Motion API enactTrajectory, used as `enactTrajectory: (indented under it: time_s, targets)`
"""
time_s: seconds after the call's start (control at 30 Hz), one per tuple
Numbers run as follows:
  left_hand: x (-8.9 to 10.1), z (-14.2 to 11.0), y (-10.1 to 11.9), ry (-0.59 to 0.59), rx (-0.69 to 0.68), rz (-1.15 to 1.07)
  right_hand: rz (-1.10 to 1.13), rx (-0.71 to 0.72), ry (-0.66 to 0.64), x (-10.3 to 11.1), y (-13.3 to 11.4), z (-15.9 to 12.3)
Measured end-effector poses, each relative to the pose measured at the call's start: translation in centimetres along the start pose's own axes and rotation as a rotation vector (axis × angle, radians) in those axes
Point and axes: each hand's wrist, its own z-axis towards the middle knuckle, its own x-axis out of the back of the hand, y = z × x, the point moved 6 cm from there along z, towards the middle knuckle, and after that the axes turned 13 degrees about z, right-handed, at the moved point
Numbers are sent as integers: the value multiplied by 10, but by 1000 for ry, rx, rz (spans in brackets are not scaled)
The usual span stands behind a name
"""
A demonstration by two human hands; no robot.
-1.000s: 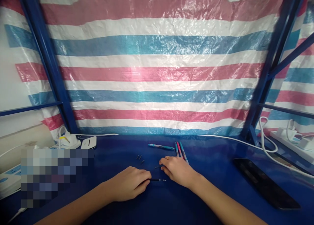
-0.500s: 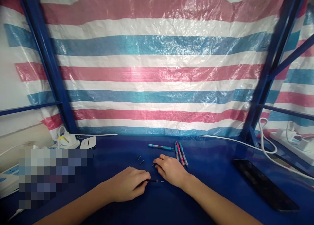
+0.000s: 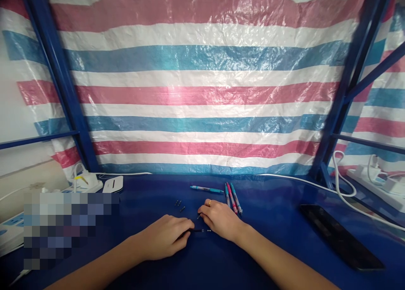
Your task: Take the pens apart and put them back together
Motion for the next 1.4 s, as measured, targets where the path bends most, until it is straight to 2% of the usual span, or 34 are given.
enactTrajectory:
  time_s: [0.3,0.5,0.7,0.87,1.4]
  targets:
    - [-3,1,2,20,-17,69,129,75,-43,-5,-1,-1]
    - [-5,2,3,4,-20,76,289,93,-49,0,-4,1]
    - [-7,2,-2,-52,45,151,192,10,-61,6,-6,-6]
    - [-9,2,-7,-93,69,129,128,-36,-100,11,-2,-12]
    - [-15,0,-29,-149,201,173,70,-45,-126,15,-5,-13]
